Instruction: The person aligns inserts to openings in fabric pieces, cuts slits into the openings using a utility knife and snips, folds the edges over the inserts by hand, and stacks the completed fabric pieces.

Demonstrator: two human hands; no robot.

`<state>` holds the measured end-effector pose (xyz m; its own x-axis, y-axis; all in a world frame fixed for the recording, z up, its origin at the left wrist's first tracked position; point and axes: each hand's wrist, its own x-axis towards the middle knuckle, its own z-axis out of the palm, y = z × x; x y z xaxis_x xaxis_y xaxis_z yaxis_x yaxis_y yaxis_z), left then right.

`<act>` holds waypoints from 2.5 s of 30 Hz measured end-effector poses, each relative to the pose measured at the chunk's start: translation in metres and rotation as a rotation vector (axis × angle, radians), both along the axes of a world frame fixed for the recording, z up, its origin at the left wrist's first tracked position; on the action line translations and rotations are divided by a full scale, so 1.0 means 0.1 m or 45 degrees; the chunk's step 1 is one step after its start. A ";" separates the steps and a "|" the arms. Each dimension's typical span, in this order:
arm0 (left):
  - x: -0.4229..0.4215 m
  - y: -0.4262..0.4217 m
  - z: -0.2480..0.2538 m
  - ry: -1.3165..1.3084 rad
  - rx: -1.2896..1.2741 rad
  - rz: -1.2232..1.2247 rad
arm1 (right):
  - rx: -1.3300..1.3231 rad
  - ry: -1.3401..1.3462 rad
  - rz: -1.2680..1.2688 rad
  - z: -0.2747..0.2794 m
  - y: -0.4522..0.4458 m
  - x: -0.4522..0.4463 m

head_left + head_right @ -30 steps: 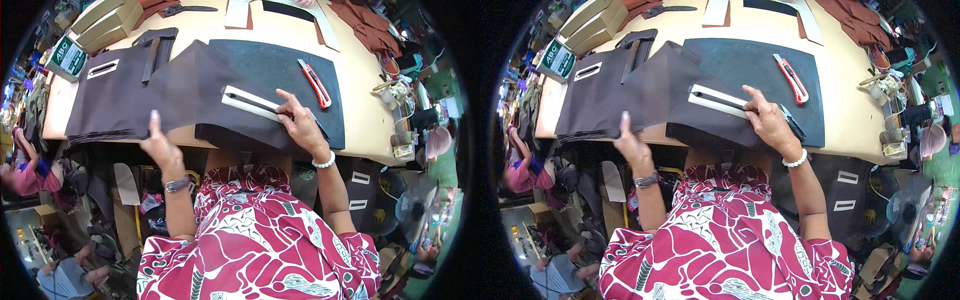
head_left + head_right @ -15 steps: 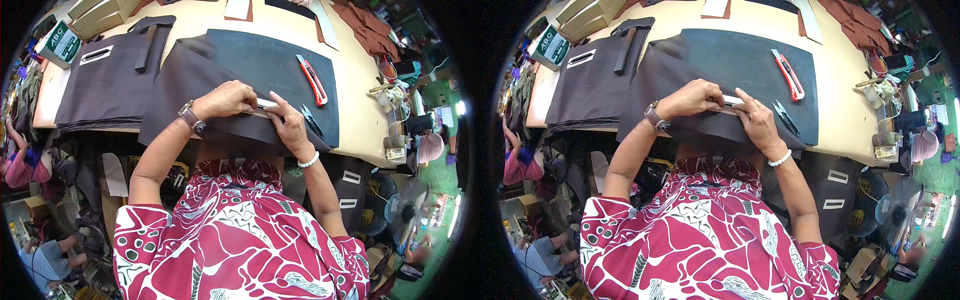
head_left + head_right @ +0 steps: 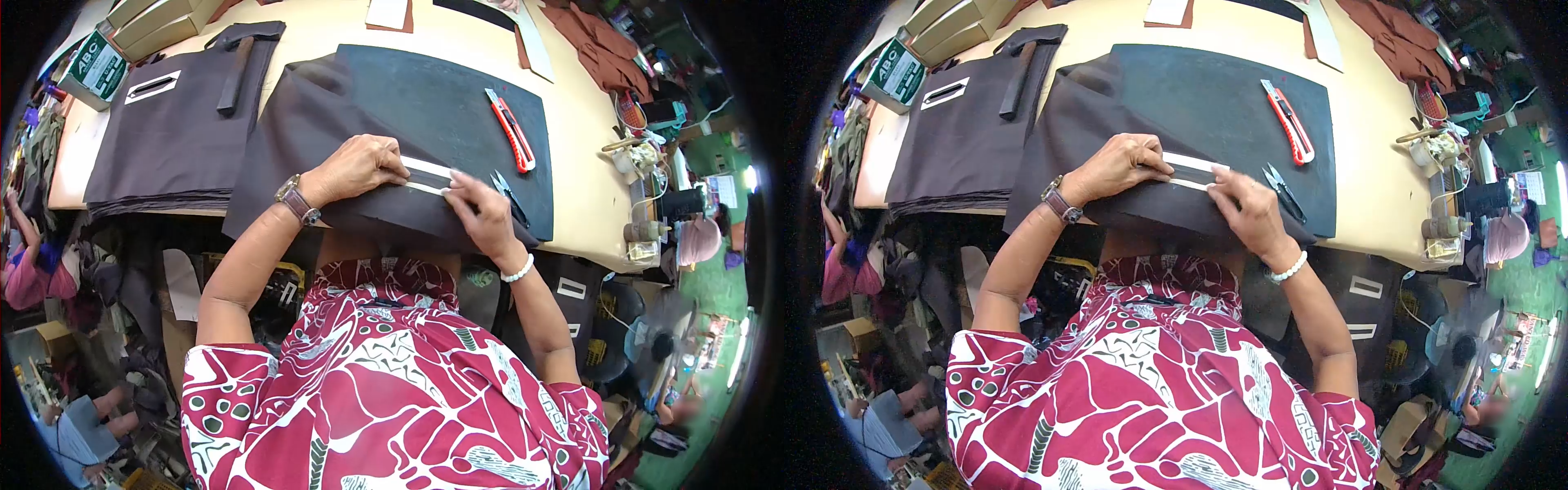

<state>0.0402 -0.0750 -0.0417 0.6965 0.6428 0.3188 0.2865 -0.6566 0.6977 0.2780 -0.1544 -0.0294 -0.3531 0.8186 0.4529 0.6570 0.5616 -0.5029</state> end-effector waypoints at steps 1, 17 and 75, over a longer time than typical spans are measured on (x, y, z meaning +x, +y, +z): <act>0.00 0.00 0.00 0.003 0.006 -0.008 | -0.124 0.042 -0.117 0.04 0.02 -0.03; -0.43 -0.02 0.19 0.275 0.046 0.077 | -0.030 -0.568 -0.598 -0.18 0.15 -0.20; 0.37 -0.08 0.29 -0.072 -0.161 0.219 | 0.313 -0.183 -1.253 0.32 0.19 0.98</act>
<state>0.0772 -0.0834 -0.0122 0.5563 0.7880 0.2636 0.3450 -0.5076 0.7895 0.3760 -0.1351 0.0025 0.3609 0.6654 0.6534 0.9274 -0.1823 -0.3265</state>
